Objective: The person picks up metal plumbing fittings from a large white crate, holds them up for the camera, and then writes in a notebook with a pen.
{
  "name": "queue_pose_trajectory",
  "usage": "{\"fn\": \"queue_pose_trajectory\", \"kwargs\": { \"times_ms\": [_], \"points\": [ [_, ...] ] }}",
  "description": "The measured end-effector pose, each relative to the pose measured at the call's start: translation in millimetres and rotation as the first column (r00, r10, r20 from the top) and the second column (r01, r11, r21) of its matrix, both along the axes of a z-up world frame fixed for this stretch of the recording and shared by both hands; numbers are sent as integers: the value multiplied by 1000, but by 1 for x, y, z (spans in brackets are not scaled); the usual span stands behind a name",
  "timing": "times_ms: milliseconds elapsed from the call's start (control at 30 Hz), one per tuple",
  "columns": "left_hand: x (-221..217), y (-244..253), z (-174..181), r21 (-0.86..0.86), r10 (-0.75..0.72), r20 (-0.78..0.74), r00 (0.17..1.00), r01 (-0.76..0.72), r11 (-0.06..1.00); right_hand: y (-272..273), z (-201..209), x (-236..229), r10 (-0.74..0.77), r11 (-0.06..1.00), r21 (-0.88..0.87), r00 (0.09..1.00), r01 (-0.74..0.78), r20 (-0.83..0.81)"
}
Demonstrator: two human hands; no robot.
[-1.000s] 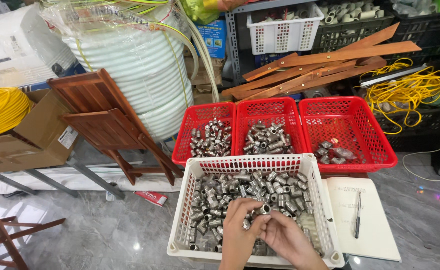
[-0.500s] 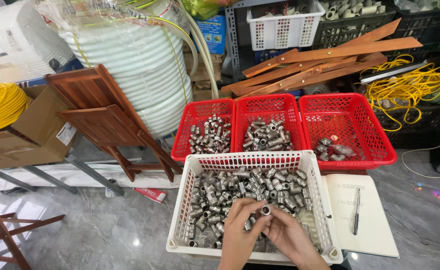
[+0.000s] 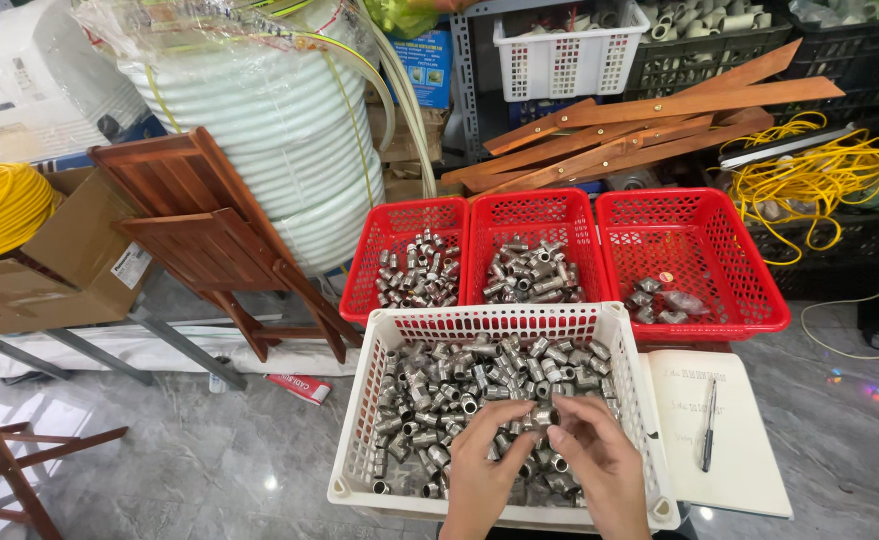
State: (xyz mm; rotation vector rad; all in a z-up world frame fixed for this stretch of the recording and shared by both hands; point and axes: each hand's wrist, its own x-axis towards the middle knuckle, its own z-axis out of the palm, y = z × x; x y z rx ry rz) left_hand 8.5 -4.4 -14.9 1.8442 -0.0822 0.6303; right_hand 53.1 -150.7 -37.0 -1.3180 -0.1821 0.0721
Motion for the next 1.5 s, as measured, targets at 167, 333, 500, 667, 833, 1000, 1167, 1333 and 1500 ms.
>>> {"fn": "queue_pose_trajectory", "kwargs": {
  "times_ms": [167,333,500,667,833,1000,1167,1333,1500],
  "points": [
    [4,-4,-8,-93,16,-76,997,-23,995,-1,-6,-3,-24,952,-282,947,120,322],
    [4,-5,-11,-139,3,-92,996,-16,990,-1,-5,-4,18,913,-361,865,190,501],
    [2,-7,-9,-137,7,-56,998,-15,990,-6,-9,-2,28,959,-270,921,85,388],
    [-2,-8,3,-63,42,-9,999,-42,997,-13,-7,2,25,993,-116,977,0,212],
    [-5,-11,9,-53,79,30,996,-77,996,-15,-3,2,29,998,-55,988,-37,-150],
    [-5,-14,9,-22,68,118,991,-66,998,-13,-19,7,124,985,153,944,-80,-306],
    [-6,-15,13,-117,44,18,999,-42,992,-17,-53,12,279,909,395,900,-134,-336],
    [-5,-14,9,-373,-117,-38,992,95,923,-18,-70,13,442,795,560,855,-234,-271],
    [-3,-14,7,-586,-201,-93,975,109,803,-20,-54,8,473,799,511,856,-317,-210]
  ]
}}
